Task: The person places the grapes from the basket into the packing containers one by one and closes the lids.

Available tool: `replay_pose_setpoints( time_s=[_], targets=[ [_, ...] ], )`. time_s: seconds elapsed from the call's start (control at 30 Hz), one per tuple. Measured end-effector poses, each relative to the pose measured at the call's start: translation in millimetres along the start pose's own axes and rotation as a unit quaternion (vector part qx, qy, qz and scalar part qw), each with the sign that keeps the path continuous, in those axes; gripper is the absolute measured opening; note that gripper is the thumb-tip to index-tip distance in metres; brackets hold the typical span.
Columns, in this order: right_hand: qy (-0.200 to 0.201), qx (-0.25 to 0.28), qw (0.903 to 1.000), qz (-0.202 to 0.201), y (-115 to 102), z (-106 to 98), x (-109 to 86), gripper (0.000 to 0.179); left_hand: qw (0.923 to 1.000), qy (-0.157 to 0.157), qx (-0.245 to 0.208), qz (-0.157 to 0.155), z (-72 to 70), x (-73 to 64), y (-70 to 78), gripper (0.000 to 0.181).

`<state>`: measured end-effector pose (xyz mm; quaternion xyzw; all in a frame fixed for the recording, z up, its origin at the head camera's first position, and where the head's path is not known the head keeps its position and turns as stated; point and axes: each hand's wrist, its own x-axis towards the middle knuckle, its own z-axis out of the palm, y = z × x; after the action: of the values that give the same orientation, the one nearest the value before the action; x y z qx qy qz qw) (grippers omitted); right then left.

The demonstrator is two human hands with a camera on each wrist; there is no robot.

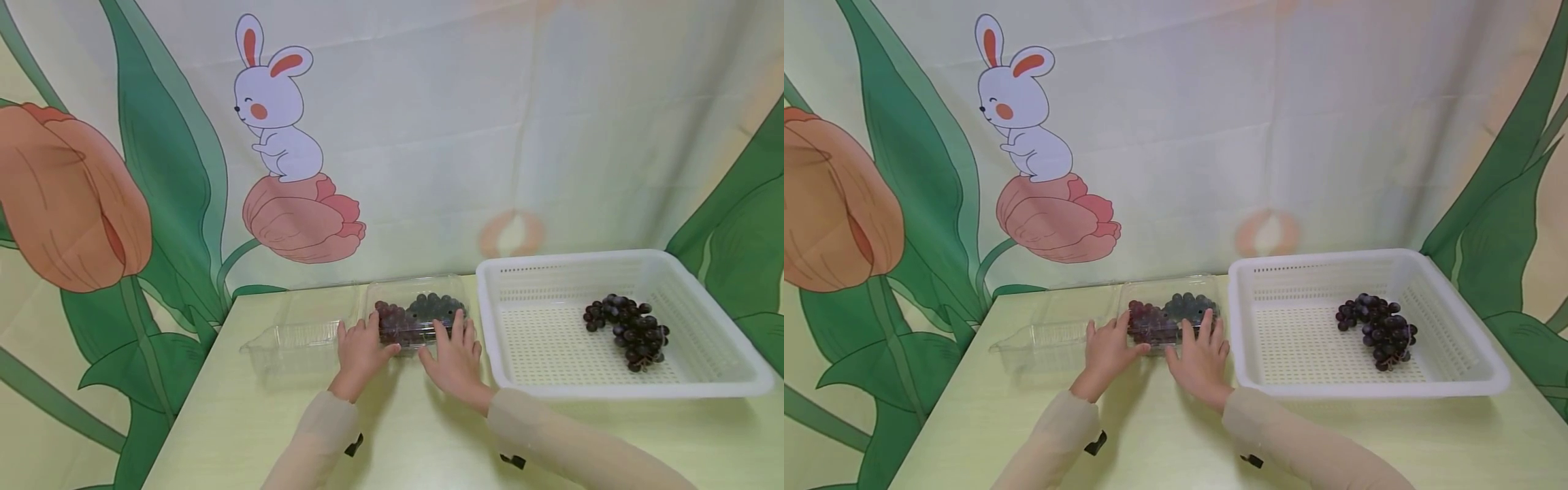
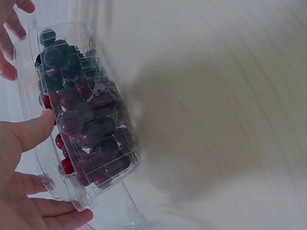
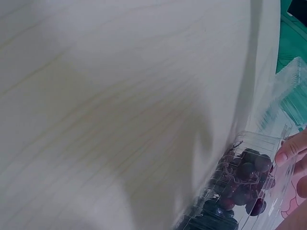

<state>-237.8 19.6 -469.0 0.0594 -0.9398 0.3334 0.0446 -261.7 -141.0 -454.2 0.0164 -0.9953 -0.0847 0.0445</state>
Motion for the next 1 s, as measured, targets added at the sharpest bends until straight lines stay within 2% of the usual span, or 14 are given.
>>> replay_pose_setpoints(
  time_s=[0.33,0.53,0.7,0.87,1.0],
  targets=[
    [-0.007,0.004,0.9999,0.010,0.3,-1.9,1.2,0.060,0.9999,0.011,-0.002,0.000,3.3,0.1,0.8,0.078],
    [-0.010,0.029,0.9995,0.003,-4.2,-9.6,-2.2,0.060,1.0000,0.007,-0.001,-0.004,1.6,-3.9,1.0,0.078],
    [-0.026,0.072,0.9963,-0.038,-7.9,-32.1,-4.8,0.060,1.0000,0.005,-0.005,0.002,-3.5,-8.7,1.9,0.080],
    [-0.066,0.107,0.9907,-0.052,-4.8,-60.2,-3.9,0.060,0.9999,0.008,-0.010,0.008,-4.7,-10.5,3.3,0.081],
    [-0.083,0.096,0.9885,-0.083,1.2,-80.8,-3.3,0.061,0.9995,0.016,-0.023,0.014,-3.9,-11.1,4.5,0.079]
  ],
)
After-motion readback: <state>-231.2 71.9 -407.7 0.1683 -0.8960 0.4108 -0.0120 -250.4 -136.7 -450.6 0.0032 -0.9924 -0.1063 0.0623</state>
